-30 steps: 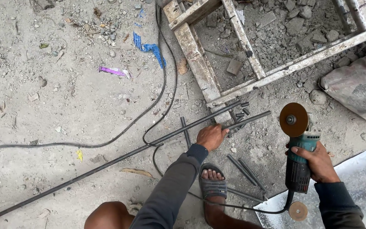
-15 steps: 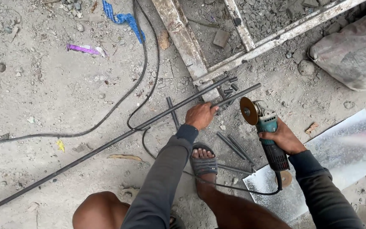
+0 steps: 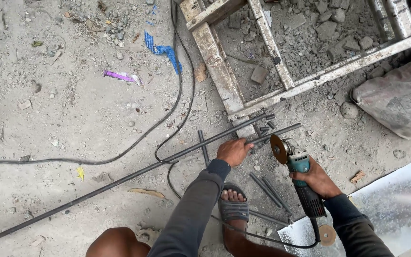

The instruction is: Cutting metal rods into smaller segments using a handheld angle grinder

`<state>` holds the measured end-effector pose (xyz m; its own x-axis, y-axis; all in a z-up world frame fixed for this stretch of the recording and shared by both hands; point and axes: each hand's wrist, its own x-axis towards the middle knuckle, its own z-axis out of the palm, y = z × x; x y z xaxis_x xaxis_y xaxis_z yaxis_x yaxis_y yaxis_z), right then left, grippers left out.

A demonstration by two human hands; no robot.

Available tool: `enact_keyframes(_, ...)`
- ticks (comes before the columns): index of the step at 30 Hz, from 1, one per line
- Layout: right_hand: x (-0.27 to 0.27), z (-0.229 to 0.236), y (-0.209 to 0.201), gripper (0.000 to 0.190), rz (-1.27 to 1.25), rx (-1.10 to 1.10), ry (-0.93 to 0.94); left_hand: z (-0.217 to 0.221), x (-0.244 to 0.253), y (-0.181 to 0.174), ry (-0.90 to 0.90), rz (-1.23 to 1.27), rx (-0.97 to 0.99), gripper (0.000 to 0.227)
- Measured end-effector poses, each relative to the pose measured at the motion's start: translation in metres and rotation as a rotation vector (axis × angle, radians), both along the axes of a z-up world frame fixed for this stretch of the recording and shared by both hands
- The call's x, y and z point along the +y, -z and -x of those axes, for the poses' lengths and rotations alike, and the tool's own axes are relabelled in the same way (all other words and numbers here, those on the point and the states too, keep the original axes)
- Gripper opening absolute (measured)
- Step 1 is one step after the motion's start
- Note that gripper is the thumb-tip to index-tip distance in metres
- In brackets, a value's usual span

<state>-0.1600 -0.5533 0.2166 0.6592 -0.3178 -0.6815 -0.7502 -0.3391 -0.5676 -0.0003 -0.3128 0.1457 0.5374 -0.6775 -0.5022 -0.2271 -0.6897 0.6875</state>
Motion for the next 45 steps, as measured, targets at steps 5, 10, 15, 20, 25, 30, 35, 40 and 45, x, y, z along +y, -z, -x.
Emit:
enact_keyframes(5, -0.012, 0.017, 0.013, 0.074, 0.004, -0.043, 0.084, 0.001, -0.003, 0.01, -0.008, 0.002, -0.018, 0.052)
enact_keyframes(10, 0.006, 0.018, -0.014, 0.071, -0.062, -0.101, 0.264, 0.002, -0.002, 0.008, -0.017, -0.003, -0.026, 0.053)
enact_keyframes(15, -0.001, 0.024, -0.006, 0.066, -0.098, -0.199, 0.371, 0.001, -0.001, 0.0, -0.042, 0.01, 0.0, 0.053)
enact_keyframes(20, 0.003, 0.025, -0.02, 0.063, -0.088, -0.222, 0.404, 0.001, -0.001, 0.002, -0.039, 0.01, 0.01, 0.055)
enact_keyframes(25, -0.001, 0.024, -0.018, 0.064, -0.091, -0.234, 0.427, 0.003, -0.003, 0.013, -0.057, 0.04, 0.028, 0.055)
enact_keyframes(30, -0.005, 0.019, -0.004, 0.064, -0.117, -0.23, 0.433, 0.007, -0.006, 0.023, -0.062, 0.041, 0.028, 0.052)
enact_keyframes(35, -0.008, 0.021, 0.007, 0.064, -0.14, -0.255, 0.423, 0.003, -0.006, 0.021, -0.045, 0.01, 0.01, 0.055)
enact_keyframes(40, 0.001, 0.022, -0.006, 0.063, -0.135, -0.252, 0.42, 0.004, -0.004, 0.01, -0.052, -0.002, 0.024, 0.055)
enact_keyframes(45, -0.003, 0.024, -0.003, 0.062, -0.131, -0.248, 0.389, 0.005, -0.004, 0.011, -0.058, 0.001, 0.03, 0.056)
